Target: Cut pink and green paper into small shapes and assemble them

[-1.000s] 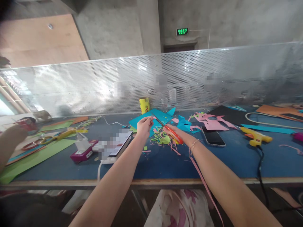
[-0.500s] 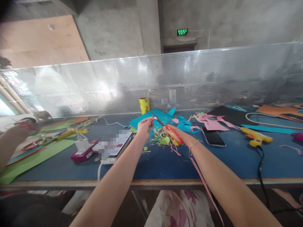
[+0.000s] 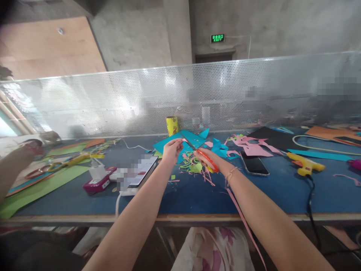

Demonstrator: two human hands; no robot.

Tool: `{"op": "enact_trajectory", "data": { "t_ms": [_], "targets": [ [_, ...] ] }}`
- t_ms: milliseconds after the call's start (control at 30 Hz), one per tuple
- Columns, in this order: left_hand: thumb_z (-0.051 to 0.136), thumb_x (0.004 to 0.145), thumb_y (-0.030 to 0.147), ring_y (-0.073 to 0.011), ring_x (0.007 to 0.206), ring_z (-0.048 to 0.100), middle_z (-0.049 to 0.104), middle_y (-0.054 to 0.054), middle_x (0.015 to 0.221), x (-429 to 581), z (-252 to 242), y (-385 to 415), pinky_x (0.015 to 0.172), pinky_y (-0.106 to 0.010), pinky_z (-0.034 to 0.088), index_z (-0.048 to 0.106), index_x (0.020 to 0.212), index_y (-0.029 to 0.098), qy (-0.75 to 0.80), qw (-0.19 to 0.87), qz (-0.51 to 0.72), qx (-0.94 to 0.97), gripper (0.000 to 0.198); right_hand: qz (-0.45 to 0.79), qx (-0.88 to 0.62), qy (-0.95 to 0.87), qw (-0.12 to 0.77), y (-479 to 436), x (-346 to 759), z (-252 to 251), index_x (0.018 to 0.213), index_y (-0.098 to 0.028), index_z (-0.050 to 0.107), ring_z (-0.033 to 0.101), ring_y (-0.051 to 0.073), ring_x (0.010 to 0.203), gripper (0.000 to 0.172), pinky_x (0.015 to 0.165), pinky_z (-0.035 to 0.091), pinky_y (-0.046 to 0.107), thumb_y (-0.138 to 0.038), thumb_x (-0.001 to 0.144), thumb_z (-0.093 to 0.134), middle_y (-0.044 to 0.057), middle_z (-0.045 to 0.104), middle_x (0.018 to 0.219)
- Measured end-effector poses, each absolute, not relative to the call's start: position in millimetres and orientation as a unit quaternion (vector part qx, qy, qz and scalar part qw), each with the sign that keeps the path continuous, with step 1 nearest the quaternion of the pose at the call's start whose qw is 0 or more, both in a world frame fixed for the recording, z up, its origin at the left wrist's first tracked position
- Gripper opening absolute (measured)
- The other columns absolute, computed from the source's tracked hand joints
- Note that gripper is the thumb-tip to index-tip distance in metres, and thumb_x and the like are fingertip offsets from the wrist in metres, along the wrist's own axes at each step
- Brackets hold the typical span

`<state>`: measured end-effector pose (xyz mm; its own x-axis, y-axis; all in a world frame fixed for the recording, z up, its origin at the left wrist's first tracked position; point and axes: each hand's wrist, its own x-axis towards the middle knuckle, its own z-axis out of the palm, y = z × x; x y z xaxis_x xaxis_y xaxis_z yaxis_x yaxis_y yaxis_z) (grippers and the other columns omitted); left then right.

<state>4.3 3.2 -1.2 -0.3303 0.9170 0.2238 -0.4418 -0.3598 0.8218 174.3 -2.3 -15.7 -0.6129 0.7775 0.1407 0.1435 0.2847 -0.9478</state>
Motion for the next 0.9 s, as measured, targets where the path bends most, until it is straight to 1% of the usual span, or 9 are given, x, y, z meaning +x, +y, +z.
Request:
{"op": "enact_trajectory", "data": {
  "t_ms": [133,233,467,667,900],
  "targets": [
    [0.067,0.056,0.015,-0.0068,0.05,0.049,0.053,0.001,0.05,4,-1,4,0.065,-0.028,0.046,0.066,0.068,0.011,0.328,0.439,0.751,0.367,0.013,0.485,-0.322,-0.745,0.325,-4,174,-13,0.076,-0.021,0.044,0.035,0.009,0.046,0.034,0.044,0.03,0.023,-0.055,0.077,0.046,-0.005,0.035,0.058],
    [0.064,0.057,0.013,-0.0076,0.053,0.053,0.055,0.001,0.054,3,-1,5,0.069,-0.029,0.047,0.065,0.071,0.011,0.331,0.433,0.752,0.37,0.014,0.453,-0.332,-0.76,0.327,-7,174,-11,0.077,-0.021,0.045,0.036,0.009,0.046,0.035,0.044,0.03,0.022,-0.056,0.078,0.043,-0.004,0.037,0.059],
    [0.068,0.058,0.014,-0.0086,0.054,0.056,0.055,0.002,0.054,3,-2,7,0.07,-0.03,0.049,0.059,0.07,0.013,0.324,0.405,0.774,0.363,0.016,0.406,-0.349,-0.779,0.327,-9,174,-8,0.079,-0.02,0.047,0.038,0.009,0.046,0.038,0.043,0.031,0.022,-0.057,0.078,0.043,-0.003,0.038,0.058],
    [0.071,0.059,0.016,-0.0095,0.06,0.059,0.057,0.001,0.059,3,0,7,0.072,-0.03,0.05,0.055,0.071,0.013,0.312,0.409,0.781,0.355,0.02,0.361,-0.345,-0.805,0.321,-8,176,-9,0.081,-0.019,0.047,0.04,0.009,0.047,0.038,0.043,0.032,0.022,-0.057,0.079,0.043,-0.003,0.04,0.059],
    [0.069,0.062,0.013,-0.0096,0.061,0.061,0.058,0.001,0.062,4,2,5,0.073,-0.029,0.051,0.052,0.074,0.013,0.299,0.405,0.796,0.334,0.021,0.334,-0.352,-0.812,0.325,-1,176,-13,0.083,-0.019,0.049,0.039,0.009,0.045,0.038,0.042,0.031,0.022,-0.056,0.08,0.041,-0.003,0.041,0.056]
  ]
}}
